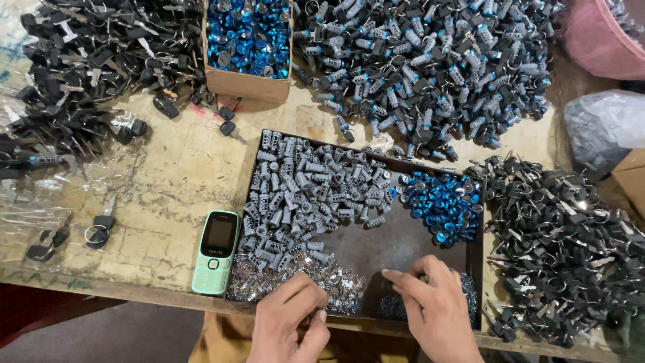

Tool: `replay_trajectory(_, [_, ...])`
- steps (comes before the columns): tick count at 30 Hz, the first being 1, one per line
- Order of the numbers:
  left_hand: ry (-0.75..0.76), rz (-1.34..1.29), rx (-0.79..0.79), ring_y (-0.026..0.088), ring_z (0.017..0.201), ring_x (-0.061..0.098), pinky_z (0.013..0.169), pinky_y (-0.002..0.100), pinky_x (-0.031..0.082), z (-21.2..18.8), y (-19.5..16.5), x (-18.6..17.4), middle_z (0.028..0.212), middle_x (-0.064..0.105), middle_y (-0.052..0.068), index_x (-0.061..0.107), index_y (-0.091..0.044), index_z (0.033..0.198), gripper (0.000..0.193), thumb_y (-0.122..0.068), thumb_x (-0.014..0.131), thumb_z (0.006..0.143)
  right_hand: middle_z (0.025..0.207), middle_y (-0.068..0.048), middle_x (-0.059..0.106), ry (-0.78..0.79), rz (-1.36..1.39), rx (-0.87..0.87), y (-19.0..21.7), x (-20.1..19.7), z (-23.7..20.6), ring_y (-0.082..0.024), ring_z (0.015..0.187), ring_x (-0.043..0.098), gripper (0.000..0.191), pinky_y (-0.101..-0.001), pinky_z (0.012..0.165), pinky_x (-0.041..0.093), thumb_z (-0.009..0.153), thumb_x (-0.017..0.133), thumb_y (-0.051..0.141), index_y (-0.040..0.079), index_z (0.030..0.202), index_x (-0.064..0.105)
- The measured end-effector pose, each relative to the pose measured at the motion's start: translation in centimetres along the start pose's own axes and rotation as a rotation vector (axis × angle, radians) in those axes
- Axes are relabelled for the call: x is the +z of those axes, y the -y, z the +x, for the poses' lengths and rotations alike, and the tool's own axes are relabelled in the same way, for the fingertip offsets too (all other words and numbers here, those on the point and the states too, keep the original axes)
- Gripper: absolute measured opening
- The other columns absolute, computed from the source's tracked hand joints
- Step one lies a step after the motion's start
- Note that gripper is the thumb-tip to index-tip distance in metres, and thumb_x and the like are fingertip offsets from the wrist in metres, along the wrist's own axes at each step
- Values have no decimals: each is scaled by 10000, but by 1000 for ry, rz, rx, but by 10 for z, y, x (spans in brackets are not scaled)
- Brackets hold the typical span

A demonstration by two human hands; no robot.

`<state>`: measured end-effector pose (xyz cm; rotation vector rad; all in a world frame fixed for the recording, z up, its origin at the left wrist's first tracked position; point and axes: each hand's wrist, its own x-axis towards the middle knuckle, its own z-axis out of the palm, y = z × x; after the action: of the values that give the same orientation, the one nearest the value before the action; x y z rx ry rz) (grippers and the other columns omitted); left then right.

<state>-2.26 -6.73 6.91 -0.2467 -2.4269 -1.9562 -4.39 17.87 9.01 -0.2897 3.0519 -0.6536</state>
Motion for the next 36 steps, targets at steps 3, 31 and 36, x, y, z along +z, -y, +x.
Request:
replay_trajectory(3, [22,43,-104,186,567,601,527,319,493,-1,1,3,745,588,74,657,-29,801,120,-41,659,681,857,-40,595,-65,31,120,-3,-5,-3,-245,781,581,213,-382,727,464,750,760,67,150,944,789])
replay_trajectory(31, [-4,30,-68,145,584,606,539,278,505,1,-2,9,764,596,54,637,-35,813,136,-47,671,682,923,-47,665,-171,201,287,-25,-16,-17,-198,765,679,174,-323,664,552,766,766,43,94,930,741])
replay_trajectory(36, [64,-19,-78,143,611,636,537,280,513,3,-4,15,775,608,41,638,-45,799,99,-60,689,716,898,-39,690,-260,165,217,-31,-24,-17,-196,784,698,197,-322,716,543,766,803,89,40,844,628])
